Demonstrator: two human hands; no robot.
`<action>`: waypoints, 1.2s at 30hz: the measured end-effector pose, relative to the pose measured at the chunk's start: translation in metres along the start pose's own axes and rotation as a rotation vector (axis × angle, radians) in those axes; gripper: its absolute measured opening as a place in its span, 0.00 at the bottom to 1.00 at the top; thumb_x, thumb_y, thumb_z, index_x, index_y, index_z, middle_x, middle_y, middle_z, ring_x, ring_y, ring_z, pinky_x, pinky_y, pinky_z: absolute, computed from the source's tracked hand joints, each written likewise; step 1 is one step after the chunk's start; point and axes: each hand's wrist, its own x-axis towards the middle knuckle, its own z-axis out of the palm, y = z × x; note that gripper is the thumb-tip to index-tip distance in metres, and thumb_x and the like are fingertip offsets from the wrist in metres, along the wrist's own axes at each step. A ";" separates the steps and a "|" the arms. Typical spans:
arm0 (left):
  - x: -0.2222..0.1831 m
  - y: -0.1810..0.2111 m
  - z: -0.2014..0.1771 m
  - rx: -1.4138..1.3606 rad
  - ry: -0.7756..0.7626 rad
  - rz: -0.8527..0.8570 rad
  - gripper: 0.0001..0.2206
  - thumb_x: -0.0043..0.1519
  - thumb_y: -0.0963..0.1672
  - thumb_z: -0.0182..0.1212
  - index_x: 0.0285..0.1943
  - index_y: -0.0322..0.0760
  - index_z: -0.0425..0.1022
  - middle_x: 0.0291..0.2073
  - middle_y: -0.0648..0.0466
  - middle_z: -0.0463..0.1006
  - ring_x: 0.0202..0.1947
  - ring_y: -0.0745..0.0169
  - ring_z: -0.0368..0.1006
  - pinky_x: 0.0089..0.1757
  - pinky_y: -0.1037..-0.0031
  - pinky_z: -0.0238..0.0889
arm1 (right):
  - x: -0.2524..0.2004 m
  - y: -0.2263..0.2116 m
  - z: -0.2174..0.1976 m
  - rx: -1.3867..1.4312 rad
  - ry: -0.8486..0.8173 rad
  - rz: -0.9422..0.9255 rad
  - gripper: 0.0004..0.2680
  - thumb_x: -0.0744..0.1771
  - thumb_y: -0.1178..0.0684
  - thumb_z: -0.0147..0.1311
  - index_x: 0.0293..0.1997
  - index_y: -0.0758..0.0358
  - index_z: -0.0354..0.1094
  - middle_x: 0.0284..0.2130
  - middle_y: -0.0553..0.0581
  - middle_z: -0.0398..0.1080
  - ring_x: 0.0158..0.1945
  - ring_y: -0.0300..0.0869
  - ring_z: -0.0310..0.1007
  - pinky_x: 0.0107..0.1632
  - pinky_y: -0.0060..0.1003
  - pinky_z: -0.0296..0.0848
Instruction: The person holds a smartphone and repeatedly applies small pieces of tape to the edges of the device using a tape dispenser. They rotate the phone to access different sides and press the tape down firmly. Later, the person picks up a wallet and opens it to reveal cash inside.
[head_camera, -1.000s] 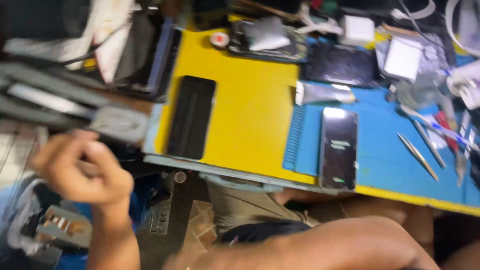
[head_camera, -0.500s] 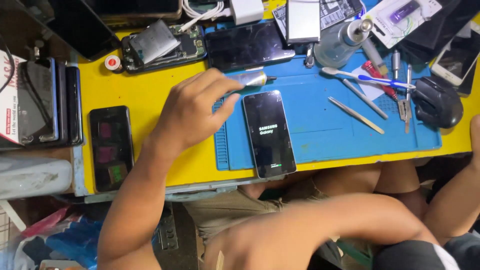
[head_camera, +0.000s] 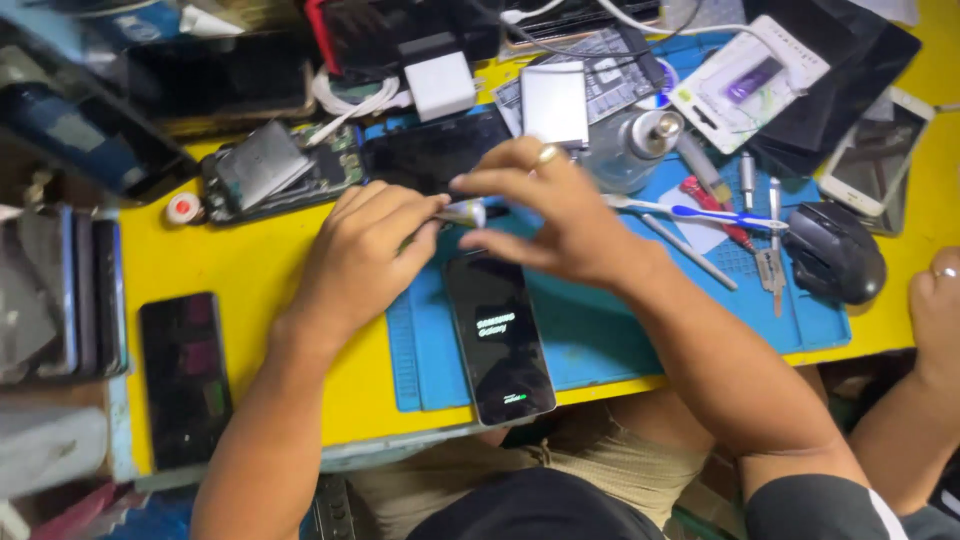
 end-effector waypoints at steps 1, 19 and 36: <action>0.008 0.005 -0.004 -0.095 0.053 -0.001 0.09 0.66 0.38 0.62 0.54 0.33 0.80 0.38 0.50 0.79 0.42 0.51 0.76 0.45 0.65 0.69 | -0.003 0.000 0.001 -0.020 -0.052 -0.042 0.16 0.65 0.58 0.69 0.55 0.69 0.70 0.44 0.69 0.69 0.47 0.65 0.73 0.51 0.56 0.74; -0.009 -0.007 0.013 -0.563 0.114 -0.103 0.15 0.57 0.41 0.75 0.53 0.37 0.81 0.38 0.46 0.84 0.39 0.45 0.83 0.38 0.65 0.76 | -0.021 0.002 0.004 0.318 -0.034 0.340 0.13 0.59 0.64 0.71 0.46 0.73 0.77 0.35 0.65 0.78 0.38 0.48 0.80 0.44 0.43 0.78; -0.021 -0.019 0.049 -0.331 0.183 -0.012 0.21 0.57 0.53 0.73 0.56 0.49 0.76 0.40 0.61 0.85 0.36 0.65 0.85 0.40 0.73 0.79 | -0.052 0.013 -0.001 -0.044 -0.170 0.318 0.16 0.64 0.61 0.65 0.57 0.74 0.72 0.49 0.70 0.74 0.52 0.52 0.76 0.58 0.39 0.73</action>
